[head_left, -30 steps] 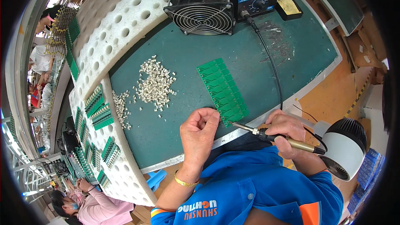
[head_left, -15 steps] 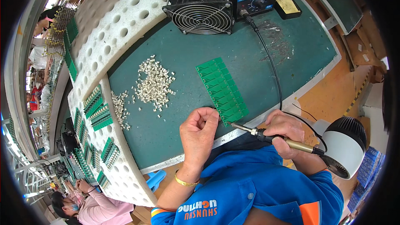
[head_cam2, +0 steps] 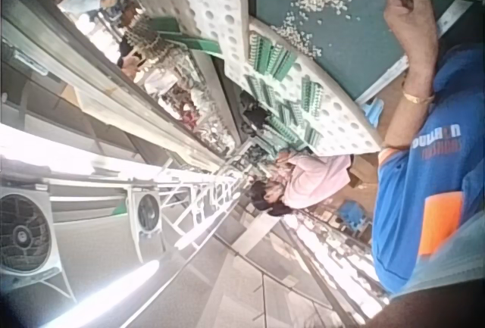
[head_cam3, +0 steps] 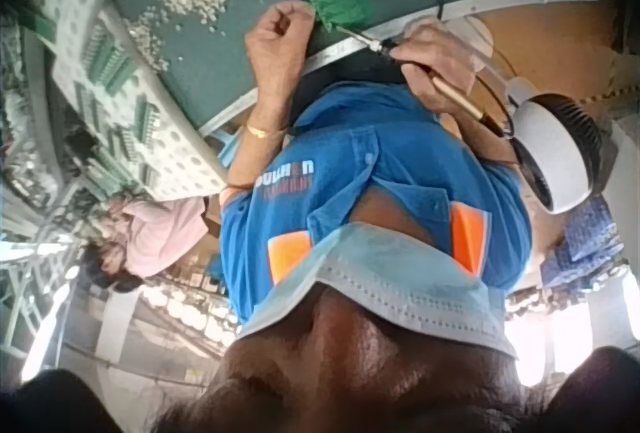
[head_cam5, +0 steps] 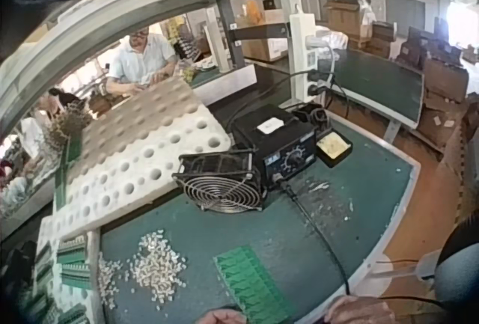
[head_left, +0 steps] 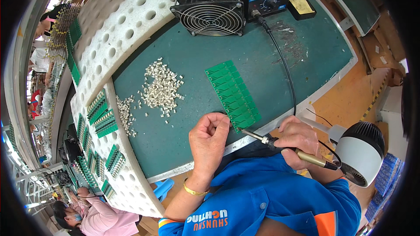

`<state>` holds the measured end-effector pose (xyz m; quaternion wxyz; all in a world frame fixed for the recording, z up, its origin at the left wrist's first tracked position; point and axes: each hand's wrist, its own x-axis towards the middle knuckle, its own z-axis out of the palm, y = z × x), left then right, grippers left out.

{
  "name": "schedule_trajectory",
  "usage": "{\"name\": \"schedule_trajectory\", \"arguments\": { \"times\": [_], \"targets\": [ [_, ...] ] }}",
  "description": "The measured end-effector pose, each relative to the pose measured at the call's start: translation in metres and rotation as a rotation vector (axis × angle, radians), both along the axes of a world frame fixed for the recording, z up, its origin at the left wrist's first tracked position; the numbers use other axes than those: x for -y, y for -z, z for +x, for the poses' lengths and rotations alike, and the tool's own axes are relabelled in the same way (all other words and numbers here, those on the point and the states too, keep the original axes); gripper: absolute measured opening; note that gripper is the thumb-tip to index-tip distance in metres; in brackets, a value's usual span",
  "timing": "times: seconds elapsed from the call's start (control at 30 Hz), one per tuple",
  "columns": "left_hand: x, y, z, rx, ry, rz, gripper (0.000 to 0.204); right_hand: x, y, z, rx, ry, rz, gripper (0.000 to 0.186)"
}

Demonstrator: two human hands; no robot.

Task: The person solders electronic components onto green circuit board strips using a soldering iron.

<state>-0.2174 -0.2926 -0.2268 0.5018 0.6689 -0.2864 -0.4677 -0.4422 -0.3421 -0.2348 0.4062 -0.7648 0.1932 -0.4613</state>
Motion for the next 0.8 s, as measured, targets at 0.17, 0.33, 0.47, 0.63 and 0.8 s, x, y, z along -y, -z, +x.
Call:
{"name": "schedule_trajectory", "arguments": {
  "times": [0.17, 0.33, 0.47, 0.63, 0.8],
  "targets": [
    [0.000, -0.001, 0.000, 0.009, 0.000, 0.006, 0.010, 0.001, -0.007, -0.006, -0.029, 0.041, -0.056, 0.020],
    [0.000, -0.003, 0.001, -0.010, 0.002, 0.006, 0.010, 0.002, -0.012, -0.011, -0.038, 0.067, -0.041, 0.020],
    [0.000, -0.002, 0.001, -0.045, -0.002, 0.005, 0.010, 0.003, -0.009, -0.006, -0.022, 0.020, 0.023, 0.022],
    [-0.001, -0.003, 0.002, -0.049, 0.003, -0.008, 0.010, 0.005, -0.011, -0.007, -0.005, 0.013, 0.092, 0.022],
    [-0.005, -0.003, 0.009, 0.029, -0.003, -0.005, 0.009, 0.010, -0.011, -0.002, 0.021, -0.037, 0.214, 0.020]
  ]
}}
